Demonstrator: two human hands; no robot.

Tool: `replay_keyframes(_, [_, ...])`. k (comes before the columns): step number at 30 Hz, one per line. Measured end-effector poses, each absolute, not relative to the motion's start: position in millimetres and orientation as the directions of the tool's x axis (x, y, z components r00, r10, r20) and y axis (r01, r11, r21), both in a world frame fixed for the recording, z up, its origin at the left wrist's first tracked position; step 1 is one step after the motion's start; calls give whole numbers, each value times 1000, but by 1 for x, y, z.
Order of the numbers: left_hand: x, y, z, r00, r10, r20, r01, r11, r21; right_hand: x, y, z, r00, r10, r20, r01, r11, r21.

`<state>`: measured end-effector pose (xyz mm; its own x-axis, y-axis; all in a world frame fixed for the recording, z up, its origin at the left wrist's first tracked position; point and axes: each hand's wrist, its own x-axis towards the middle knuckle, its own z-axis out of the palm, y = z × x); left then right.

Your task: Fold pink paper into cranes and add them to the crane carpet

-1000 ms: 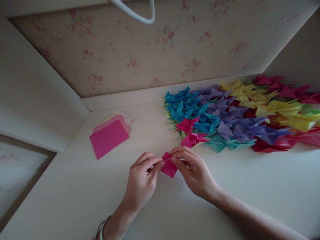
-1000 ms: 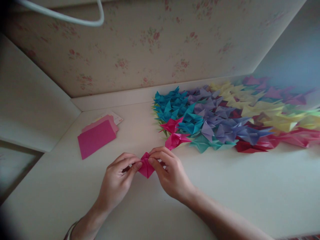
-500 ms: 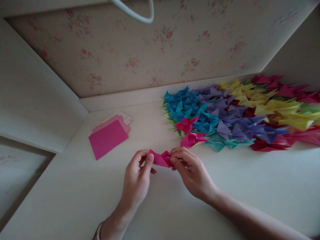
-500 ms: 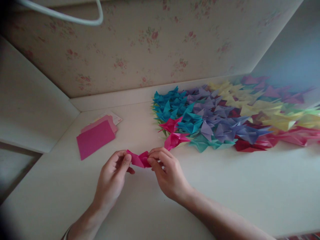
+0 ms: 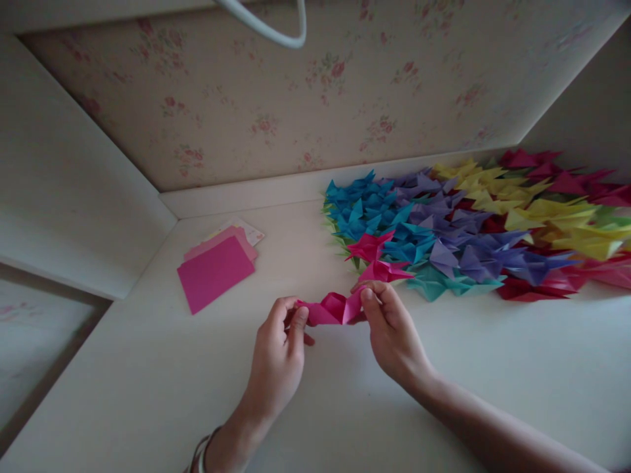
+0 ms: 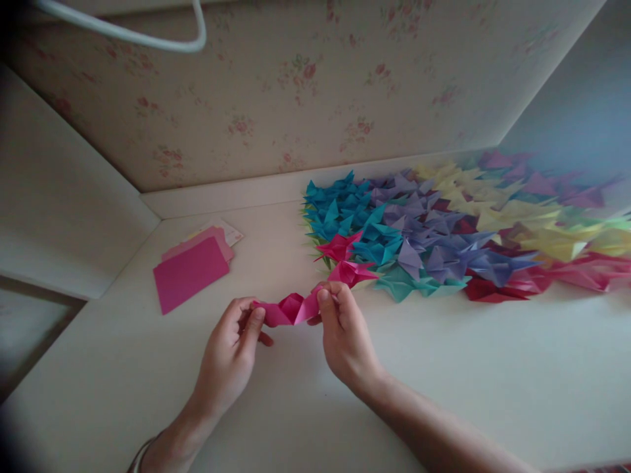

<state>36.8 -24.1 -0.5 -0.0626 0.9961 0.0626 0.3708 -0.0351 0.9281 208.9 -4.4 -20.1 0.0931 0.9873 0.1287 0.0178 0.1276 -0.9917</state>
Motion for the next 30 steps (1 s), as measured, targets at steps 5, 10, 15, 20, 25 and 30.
replay_keyframes(5, [35,-23,-2,-138,986,94,294,-50,955,211,-5,-20,74,986,151,-72,156,-985])
replay_keyframes(10, [36,-25,-7,-145,974,172,276,-127,953,209,-13,-26,35,981,192,-79,194,-978])
replay_keyframes(15, [32,-26,-10,-97,973,208,279,-174,944,217,-12,-24,24,957,290,-31,291,-956])
replay_keyframes(20, [28,-25,-10,17,969,247,377,-235,896,228,-7,-15,35,950,310,-16,311,-950])
replay_keyframes(25, [27,-21,-9,-26,964,264,320,-242,916,241,-9,-3,-59,923,380,167,385,-908])
replay_keyframes(30, [28,-19,-6,-110,983,144,206,-119,971,250,-10,8,-30,914,406,341,391,-855])
